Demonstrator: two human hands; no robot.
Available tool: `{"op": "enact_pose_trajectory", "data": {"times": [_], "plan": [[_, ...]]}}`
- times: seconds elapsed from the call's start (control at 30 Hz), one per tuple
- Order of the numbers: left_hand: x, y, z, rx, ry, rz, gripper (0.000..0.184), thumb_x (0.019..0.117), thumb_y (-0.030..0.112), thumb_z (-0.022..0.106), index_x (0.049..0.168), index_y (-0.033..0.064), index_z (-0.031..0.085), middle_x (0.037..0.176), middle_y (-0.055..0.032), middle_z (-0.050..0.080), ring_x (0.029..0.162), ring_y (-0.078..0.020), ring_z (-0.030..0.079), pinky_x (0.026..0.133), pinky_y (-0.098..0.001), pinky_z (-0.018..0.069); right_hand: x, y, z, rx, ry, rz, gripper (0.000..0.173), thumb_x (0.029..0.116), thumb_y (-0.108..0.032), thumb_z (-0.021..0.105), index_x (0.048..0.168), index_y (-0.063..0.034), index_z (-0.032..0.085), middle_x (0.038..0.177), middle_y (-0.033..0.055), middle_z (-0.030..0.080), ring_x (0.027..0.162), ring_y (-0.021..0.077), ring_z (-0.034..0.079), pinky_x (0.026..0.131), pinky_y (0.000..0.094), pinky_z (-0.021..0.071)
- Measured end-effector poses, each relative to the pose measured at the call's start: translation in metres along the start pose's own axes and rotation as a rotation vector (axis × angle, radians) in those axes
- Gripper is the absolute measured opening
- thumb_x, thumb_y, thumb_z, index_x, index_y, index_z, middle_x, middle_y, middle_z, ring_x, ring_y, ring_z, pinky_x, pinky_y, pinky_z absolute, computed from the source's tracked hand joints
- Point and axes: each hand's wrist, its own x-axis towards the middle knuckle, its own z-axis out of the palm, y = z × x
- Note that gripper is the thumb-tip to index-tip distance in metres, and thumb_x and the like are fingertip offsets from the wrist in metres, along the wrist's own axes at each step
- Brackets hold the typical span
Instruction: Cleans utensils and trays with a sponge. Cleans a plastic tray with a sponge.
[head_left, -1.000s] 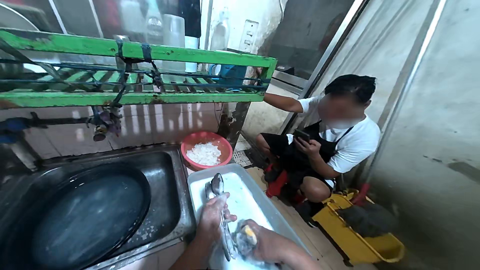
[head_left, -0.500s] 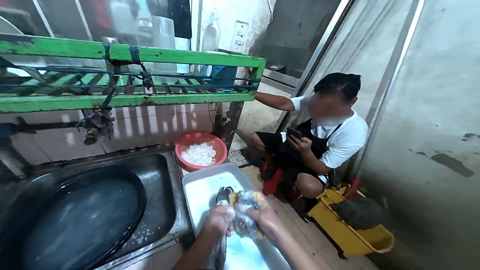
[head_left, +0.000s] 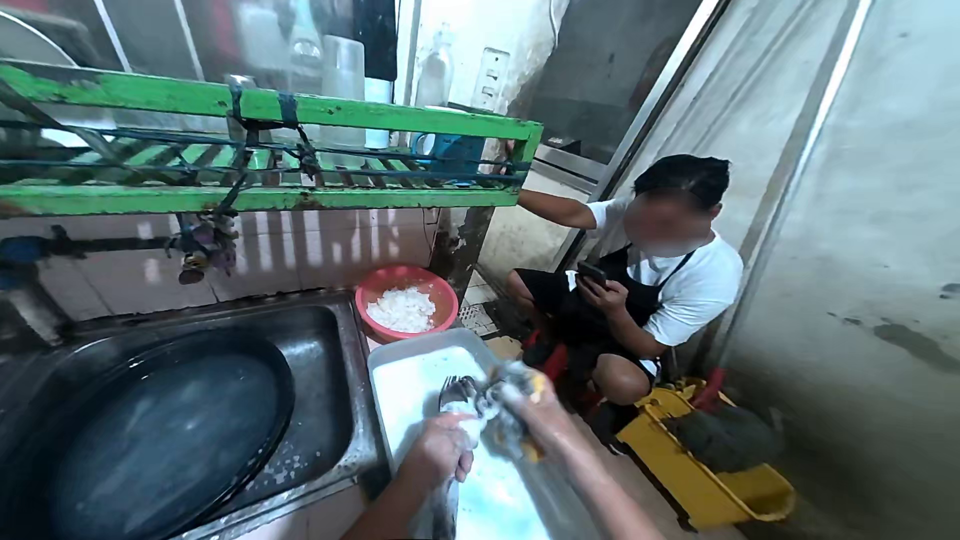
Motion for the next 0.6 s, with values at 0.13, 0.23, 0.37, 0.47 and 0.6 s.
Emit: {"op": "enact_pose_trajectory", "data": {"times": [0.13, 0.23, 0.37, 0.47, 0.6], "plan": [[-0.002, -0.002, 0.001, 0.021, -0.104, -0.014, 0.029, 0.1065, 0.007, 0.048, 0.134, 0.0002, 0.055, 0.078, -0.0013, 0.059, 0.051, -0.0065, 0.052, 0.050, -0.0205, 0.0476, -0.009, -0.007, 0.001, -0.158, -0.021, 0.019, 0.054, 0.0943, -0.014, 0.068, 0.144, -0.0023, 0.050, 0.126, 0.0192, 0.065, 0.108, 0.0256, 0.067, 0.094, 0.0451, 0.0552], [0.001, -0.001, 0.002, -0.003, -0.039, -0.099, 0.019, 0.1091, 0.013, 0.048, 0.123, 0.0025, 0.055, 0.079, -0.0016, 0.056, 0.049, -0.0067, 0.048, 0.047, -0.0198, 0.0445, 0.006, -0.012, -0.016, 0.102, 0.234, -0.054, 0.050, 0.0977, -0.008, 0.062, 0.144, 0.0007, 0.045, 0.107, 0.0180, 0.066, 0.083, 0.0207, 0.067, 0.073, 0.0386, 0.0580], [0.003, -0.001, 0.003, -0.014, 0.034, -0.100, 0.018, 0.1087, 0.010, 0.048, 0.123, 0.0016, 0.055, 0.078, -0.0009, 0.053, 0.048, -0.0057, 0.045, 0.046, -0.0192, 0.0422, 0.004, -0.003, -0.005, 0.275, 0.249, -0.022, 0.055, 0.0992, -0.011, 0.061, 0.147, 0.0020, 0.036, 0.103, 0.0160, 0.064, 0.080, 0.0177, 0.068, 0.070, 0.0352, 0.0596], [0.002, -0.004, 0.001, 0.007, 0.024, -0.080, 0.017, 0.1085, 0.012, 0.049, 0.121, 0.0020, 0.054, 0.077, -0.0003, 0.051, 0.049, -0.0059, 0.045, 0.046, -0.0198, 0.0421, -0.015, 0.010, 0.024, 0.034, 0.094, 0.058, 0.072, 0.0871, -0.012, 0.075, 0.147, 0.0028, 0.040, 0.121, 0.0213, 0.065, 0.102, 0.0259, 0.068, 0.089, 0.0445, 0.0573], [0.001, -0.003, 0.000, 0.010, 0.017, -0.027, 0.024, 0.1070, 0.005, 0.046, 0.128, -0.0002, 0.055, 0.086, -0.0035, 0.058, 0.052, -0.0066, 0.048, 0.049, -0.0209, 0.0436, -0.011, -0.001, 0.010, 0.004, 0.111, 0.085, 0.066, 0.0905, -0.011, 0.073, 0.148, 0.0011, 0.042, 0.122, 0.0217, 0.064, 0.102, 0.0266, 0.067, 0.089, 0.0452, 0.0566]]}}
